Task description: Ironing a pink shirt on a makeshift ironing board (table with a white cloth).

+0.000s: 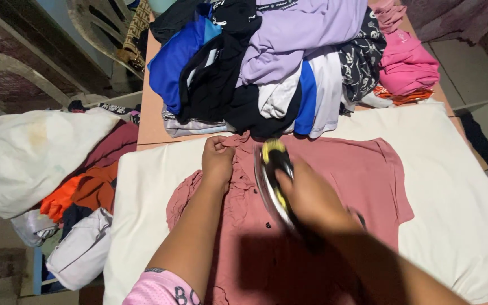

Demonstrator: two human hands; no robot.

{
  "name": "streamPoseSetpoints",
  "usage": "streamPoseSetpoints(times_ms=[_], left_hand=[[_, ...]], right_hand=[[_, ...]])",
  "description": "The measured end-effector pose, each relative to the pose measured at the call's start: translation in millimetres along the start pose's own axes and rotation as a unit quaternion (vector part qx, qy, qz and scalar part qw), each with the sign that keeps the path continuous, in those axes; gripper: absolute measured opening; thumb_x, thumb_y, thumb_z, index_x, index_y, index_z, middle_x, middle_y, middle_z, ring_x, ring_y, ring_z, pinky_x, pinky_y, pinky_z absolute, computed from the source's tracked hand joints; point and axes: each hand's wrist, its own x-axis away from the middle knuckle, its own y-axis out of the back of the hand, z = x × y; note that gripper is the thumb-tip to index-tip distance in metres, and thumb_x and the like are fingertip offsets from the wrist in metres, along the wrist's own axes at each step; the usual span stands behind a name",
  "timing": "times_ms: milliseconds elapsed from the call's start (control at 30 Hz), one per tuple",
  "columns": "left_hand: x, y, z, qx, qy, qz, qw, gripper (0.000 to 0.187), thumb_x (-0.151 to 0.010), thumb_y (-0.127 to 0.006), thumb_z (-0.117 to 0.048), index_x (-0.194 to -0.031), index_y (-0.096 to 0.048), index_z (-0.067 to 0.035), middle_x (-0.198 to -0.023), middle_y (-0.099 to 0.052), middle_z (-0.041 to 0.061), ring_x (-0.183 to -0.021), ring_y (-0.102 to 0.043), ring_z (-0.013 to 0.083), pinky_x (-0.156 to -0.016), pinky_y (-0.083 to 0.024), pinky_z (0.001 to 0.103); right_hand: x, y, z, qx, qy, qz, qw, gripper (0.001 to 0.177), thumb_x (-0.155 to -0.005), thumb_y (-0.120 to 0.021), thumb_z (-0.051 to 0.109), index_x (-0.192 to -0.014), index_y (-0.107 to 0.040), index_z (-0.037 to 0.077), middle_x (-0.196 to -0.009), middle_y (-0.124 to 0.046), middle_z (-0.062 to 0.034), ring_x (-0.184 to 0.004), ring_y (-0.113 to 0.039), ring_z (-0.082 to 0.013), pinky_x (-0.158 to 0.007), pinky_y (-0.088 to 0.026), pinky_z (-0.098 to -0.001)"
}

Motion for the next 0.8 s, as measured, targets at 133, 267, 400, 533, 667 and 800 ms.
streamPoseSetpoints(times_ms=[133, 267, 400, 533, 667, 800], left_hand=[[-2, 1, -5, 0.04, 0.024, -0.009, 0.999, 0.031, -0.087, -0.064, 0.004, -0.116, -0.058, -0.004, -0.095, -0.063, 0.005, -0.075, -0.058, 0.0112, -0.066, -0.048, 0.026], [-9, 0, 1, 0.08, 0.037, -0.015, 0.996, 0.03, -0.088, -0.064, 0.005, -0.116, -0.057, -0.004, -0.092, -0.06, 0.005, -0.075, -0.056, 0.0116, -0.066, -0.047, 0.027], [-5, -3, -5, 0.122, 0.038, -0.015, 0.992, 0.028, -0.088, -0.061, 0.005, -0.114, -0.057, -0.004, -0.093, -0.063, 0.004, -0.078, -0.059, 0.0102, -0.07, -0.051, 0.025], [-6, -2, -2, 0.119, 0.037, -0.017, 0.992, 0.027, -0.089, -0.061, 0.005, -0.113, -0.056, -0.005, -0.091, -0.063, 0.004, -0.075, -0.058, 0.0098, -0.068, -0.05, 0.025], [-9, -4, 4, 0.102, 0.03, -0.022, 0.994, 0.027, -0.089, -0.062, 0.005, -0.112, -0.056, -0.005, -0.09, -0.063, 0.003, -0.073, -0.057, 0.0097, -0.065, -0.048, 0.025], [-8, -5, 7, 0.095, 0.017, -0.032, 0.995, 0.025, -0.089, -0.061, 0.005, -0.11, -0.056, -0.005, -0.089, -0.062, 0.002, -0.071, -0.055, 0.0083, -0.062, -0.047, 0.024]], right_hand=[[66, -8, -34, -0.031, 0.014, 0.025, 0.999, 0.044, -0.089, -0.059, 0.04, -0.122, -0.056, 0.01, -0.077, -0.071, -0.0189, -0.073, -0.073, -0.0382, -0.067, -0.056, -0.0477], [76, -13, -34, -0.001, -0.05, 0.021, 0.999, 0.035, -0.097, -0.057, 0.041, -0.105, -0.056, 0.007, -0.077, -0.072, -0.0187, -0.077, -0.072, -0.039, -0.069, -0.055, -0.0482], [38, -31, -30, -0.023, -0.055, -0.029, 0.998, 0.039, -0.094, -0.059, 0.043, -0.11, -0.056, 0.007, -0.079, -0.07, -0.0208, -0.077, -0.071, -0.0421, -0.071, -0.054, -0.0504], [-20, -21, 3, -0.058, -0.046, -0.067, 0.995, 0.044, -0.099, -0.056, 0.043, -0.111, -0.055, 0.001, -0.093, -0.069, -0.0278, -0.09, -0.067, -0.0492, -0.079, -0.051, -0.0566], [-62, -17, 21, -0.023, -0.043, -0.075, 0.996, 0.046, -0.101, -0.055, 0.042, -0.114, -0.053, -0.002, -0.098, -0.069, -0.0327, -0.096, -0.065, -0.0524, -0.084, -0.048, -0.0606], [-57, -13, 7, 0.004, 0.018, -0.083, 0.996, 0.044, -0.1, -0.056, 0.04, -0.111, -0.055, -0.003, -0.096, -0.069, -0.0305, -0.091, -0.065, -0.0509, -0.08, -0.049, -0.0591]])
